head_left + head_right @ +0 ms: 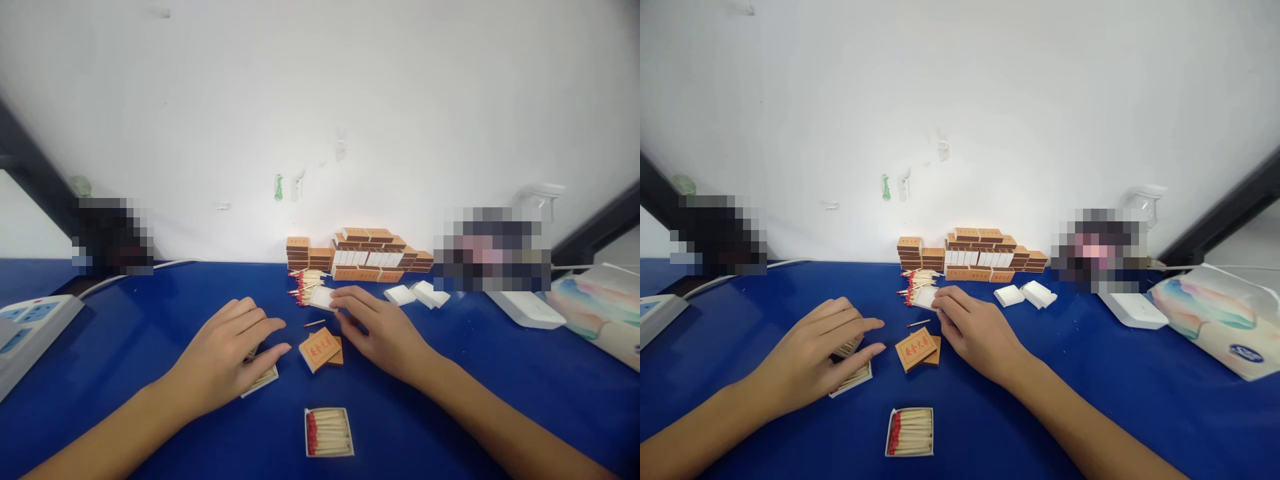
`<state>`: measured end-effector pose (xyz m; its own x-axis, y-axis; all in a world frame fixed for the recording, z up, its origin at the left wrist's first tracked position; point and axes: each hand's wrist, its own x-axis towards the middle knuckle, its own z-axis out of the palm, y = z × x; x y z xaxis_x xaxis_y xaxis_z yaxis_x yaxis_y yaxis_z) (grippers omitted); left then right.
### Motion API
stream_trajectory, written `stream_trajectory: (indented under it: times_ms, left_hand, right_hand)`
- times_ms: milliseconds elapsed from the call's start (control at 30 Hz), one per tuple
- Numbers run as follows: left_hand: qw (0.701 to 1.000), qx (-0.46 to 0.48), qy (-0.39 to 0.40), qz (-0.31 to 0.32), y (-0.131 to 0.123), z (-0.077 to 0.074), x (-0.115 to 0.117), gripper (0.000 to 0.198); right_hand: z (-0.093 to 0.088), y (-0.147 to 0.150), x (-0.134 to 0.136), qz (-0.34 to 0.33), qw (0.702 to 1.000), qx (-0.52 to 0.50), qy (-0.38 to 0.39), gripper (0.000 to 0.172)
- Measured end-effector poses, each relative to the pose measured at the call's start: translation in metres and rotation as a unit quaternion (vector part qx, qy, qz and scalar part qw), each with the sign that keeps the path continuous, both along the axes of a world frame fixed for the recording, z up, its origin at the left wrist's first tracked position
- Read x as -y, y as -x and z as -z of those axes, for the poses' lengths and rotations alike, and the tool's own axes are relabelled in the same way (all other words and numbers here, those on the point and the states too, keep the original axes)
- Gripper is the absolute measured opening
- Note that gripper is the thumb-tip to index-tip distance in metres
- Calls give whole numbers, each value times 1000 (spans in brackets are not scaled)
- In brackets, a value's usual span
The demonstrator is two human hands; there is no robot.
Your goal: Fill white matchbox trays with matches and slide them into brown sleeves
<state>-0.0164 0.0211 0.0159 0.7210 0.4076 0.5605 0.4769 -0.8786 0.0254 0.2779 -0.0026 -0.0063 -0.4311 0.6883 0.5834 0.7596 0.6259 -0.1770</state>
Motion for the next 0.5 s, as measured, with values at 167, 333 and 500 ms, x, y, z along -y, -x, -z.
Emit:
stream_trajectory:
  times_ms: [167,333,500]
  left_hand:
    - [1000,-3,0,4,1,-1,0,20]
    - [1000,-3,0,8,0,0,0,20]
    - [1000,0,5,4,0,1,-1,21]
  right_hand:
    - [1,0,0,-3,1000,1,-13,22]
    - [2,-1,0,4,999,4,-34,24]
    - [1,-2,0,5,999,10,-43,25]
